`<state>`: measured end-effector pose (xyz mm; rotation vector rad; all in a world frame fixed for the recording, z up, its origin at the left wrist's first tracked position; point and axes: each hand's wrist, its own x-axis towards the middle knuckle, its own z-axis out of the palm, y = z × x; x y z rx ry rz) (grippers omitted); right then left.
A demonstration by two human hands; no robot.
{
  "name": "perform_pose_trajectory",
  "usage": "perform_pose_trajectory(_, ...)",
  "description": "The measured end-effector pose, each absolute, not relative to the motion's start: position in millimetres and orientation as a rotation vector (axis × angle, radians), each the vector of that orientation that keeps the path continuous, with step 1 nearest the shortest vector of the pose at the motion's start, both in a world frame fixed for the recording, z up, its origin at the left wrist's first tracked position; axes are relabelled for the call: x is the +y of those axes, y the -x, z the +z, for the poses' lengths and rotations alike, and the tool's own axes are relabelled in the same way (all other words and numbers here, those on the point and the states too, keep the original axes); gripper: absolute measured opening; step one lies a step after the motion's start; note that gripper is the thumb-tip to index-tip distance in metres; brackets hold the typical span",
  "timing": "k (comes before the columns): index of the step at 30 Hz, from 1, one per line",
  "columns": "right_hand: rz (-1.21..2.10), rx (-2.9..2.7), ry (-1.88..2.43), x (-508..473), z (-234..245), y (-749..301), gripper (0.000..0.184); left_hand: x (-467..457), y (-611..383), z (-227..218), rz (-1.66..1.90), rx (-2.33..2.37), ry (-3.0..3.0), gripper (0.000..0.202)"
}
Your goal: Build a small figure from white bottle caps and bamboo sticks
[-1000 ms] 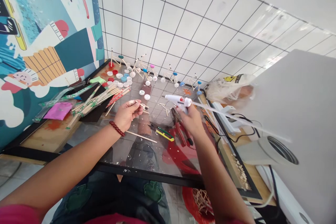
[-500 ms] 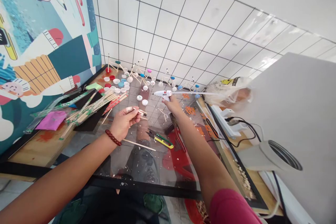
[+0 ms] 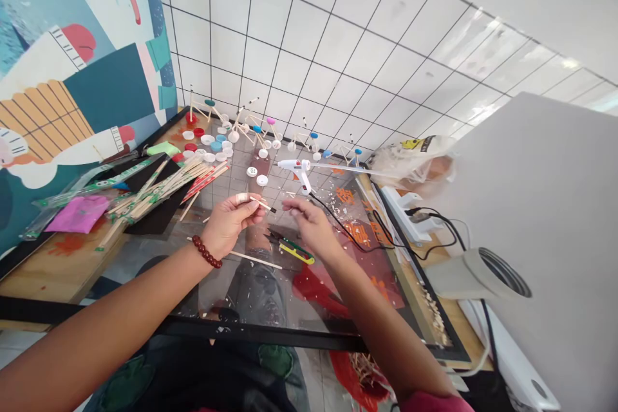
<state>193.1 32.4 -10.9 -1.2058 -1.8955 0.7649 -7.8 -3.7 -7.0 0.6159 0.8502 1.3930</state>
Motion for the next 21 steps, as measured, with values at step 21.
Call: perform_pose_trajectory(21,1.043,-1.658,0.981,3.3,-23.1,-179.0,0.029,-5.5,4.5,-8.9,1.321,0.847,-0.675,0.033)
